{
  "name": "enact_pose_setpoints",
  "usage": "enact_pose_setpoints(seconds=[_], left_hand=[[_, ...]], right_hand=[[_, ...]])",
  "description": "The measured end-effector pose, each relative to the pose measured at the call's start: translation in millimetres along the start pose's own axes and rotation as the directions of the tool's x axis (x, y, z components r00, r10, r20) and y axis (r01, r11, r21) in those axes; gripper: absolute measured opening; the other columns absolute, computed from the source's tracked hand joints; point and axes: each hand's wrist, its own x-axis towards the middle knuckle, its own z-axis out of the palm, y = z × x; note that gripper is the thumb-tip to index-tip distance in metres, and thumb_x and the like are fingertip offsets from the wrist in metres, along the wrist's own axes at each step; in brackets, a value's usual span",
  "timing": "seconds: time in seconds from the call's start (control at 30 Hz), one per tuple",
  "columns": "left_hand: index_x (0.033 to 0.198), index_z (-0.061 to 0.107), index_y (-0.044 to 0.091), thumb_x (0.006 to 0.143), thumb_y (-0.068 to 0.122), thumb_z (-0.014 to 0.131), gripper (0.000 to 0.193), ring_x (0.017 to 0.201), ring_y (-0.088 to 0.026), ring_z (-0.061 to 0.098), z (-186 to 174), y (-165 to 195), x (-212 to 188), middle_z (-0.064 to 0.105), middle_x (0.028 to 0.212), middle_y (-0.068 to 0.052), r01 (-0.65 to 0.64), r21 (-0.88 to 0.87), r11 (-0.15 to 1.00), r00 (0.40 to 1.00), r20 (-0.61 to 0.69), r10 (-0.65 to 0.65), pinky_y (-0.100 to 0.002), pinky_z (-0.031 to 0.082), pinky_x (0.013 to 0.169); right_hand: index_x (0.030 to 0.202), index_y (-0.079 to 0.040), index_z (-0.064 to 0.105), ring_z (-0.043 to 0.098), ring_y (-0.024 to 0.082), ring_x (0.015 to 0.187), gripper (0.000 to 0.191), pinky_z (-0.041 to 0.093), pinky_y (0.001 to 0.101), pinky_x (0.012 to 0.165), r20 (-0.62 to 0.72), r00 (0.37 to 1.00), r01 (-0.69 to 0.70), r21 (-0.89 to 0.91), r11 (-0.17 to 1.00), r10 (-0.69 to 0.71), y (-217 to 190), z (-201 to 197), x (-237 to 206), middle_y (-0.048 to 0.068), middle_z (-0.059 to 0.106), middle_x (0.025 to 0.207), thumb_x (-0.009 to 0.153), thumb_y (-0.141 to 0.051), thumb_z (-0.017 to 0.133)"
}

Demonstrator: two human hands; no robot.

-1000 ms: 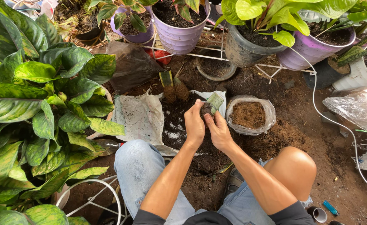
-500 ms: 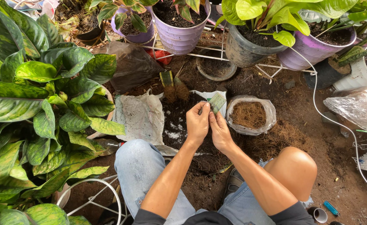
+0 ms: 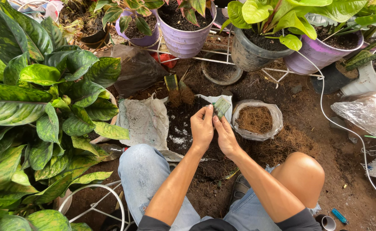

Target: The person sits on the ground among potted plants and works a small seedling with its root ball, pressing and shaping soil around the roots by hand while holding a small green plant tag, with soil and dried fiber laid out on the ground beside them.

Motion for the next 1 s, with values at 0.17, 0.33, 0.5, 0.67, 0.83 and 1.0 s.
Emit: enact_pose_setpoints(seconds=[0.17, 0.33, 0.5, 0.67, 0.83, 1.0], left_hand=[[0.086, 0.067, -0.002, 0.109, 0.027, 0.054, 0.04, 0.063, -0.004, 0.047, 0, -4, 0, 0.061, 0.07, 0.002, -0.173, 0.163, 0.971, 0.985, 0.018, 0.172, -0.027, 0.04, 0.054], [0.087, 0.067, -0.004, 0.111, 0.028, 0.051, 0.043, 0.063, -0.005, 0.046, 2, 0, -2, 0.06, 0.068, 0.001, -0.239, 0.242, 0.94, 0.971, 0.031, 0.239, -0.029, 0.039, 0.054], [0.087, 0.07, -0.004, 0.109, 0.024, 0.049, 0.041, 0.046, -0.01, 0.041, 6, 9, -12, 0.052, 0.051, -0.006, -0.289, 0.471, 0.833, 0.957, 0.108, 0.271, -0.031, 0.031, 0.045], [0.085, 0.068, -0.005, 0.111, 0.02, 0.048, 0.041, 0.045, -0.013, 0.051, 9, 14, -14, 0.059, 0.056, -0.01, -0.405, 0.462, 0.789, 0.914, 0.184, 0.361, -0.032, 0.038, 0.046], [0.094, 0.07, -0.006, 0.111, 0.018, 0.046, 0.038, 0.052, -0.011, 0.059, 9, 13, -15, 0.064, 0.062, -0.01, -0.448, 0.397, 0.801, 0.894, 0.193, 0.404, -0.031, 0.045, 0.05], [0.092, 0.073, -0.008, 0.109, 0.017, 0.046, 0.041, 0.046, -0.013, 0.049, 8, 13, -14, 0.06, 0.054, -0.012, -0.313, 0.466, 0.828, 0.949, 0.123, 0.289, -0.032, 0.035, 0.045]], right_hand=[[0.144, -0.006, 0.05, 0.05, 0.011, 0.128, 0.048, 0.037, 0.031, 0.114, -0.014, 1.0, -0.008, 0.187, 0.982, 0.011, 4, -3, 2, 0.004, 0.057, 0.136, 0.109, -0.039, 0.045], [0.142, -0.007, 0.051, 0.052, 0.012, 0.124, 0.047, 0.041, 0.0339, 0.112, 0.028, 0.998, -0.06, 0.26, 0.964, 0.055, -20, 6, -5, 0.005, 0.058, 0.133, 0.109, -0.039, 0.043], [0.138, -0.012, 0.055, 0.062, 0.025, 0.11, 0.059, 0.052, 0.0433, 0.099, 0.199, 0.971, -0.204, 0.414, 0.887, 0.131, -61, 18, -20, 0.011, 0.066, 0.119, 0.104, -0.052, 0.027], [0.136, -0.009, 0.06, 0.06, 0.021, 0.117, 0.052, 0.051, 0.042, 0.103, 0.179, 0.97, -0.224, 0.404, 0.887, 0.163, -73, 20, -22, 0.008, 0.065, 0.123, 0.106, -0.047, 0.041], [0.137, -0.014, 0.058, 0.057, 0.019, 0.12, 0.043, 0.049, 0.042, 0.105, 0.176, 0.978, -0.181, 0.424, 0.888, 0.115, -64, 14, -21, 0.004, 0.062, 0.124, 0.107, -0.042, 0.045], [0.137, -0.013, 0.06, 0.06, 0.02, 0.116, 0.049, 0.05, 0.0408, 0.102, 0.146, 0.983, -0.156, 0.388, 0.908, 0.107, -62, 18, -21, 0.007, 0.064, 0.121, 0.105, -0.045, 0.041]])
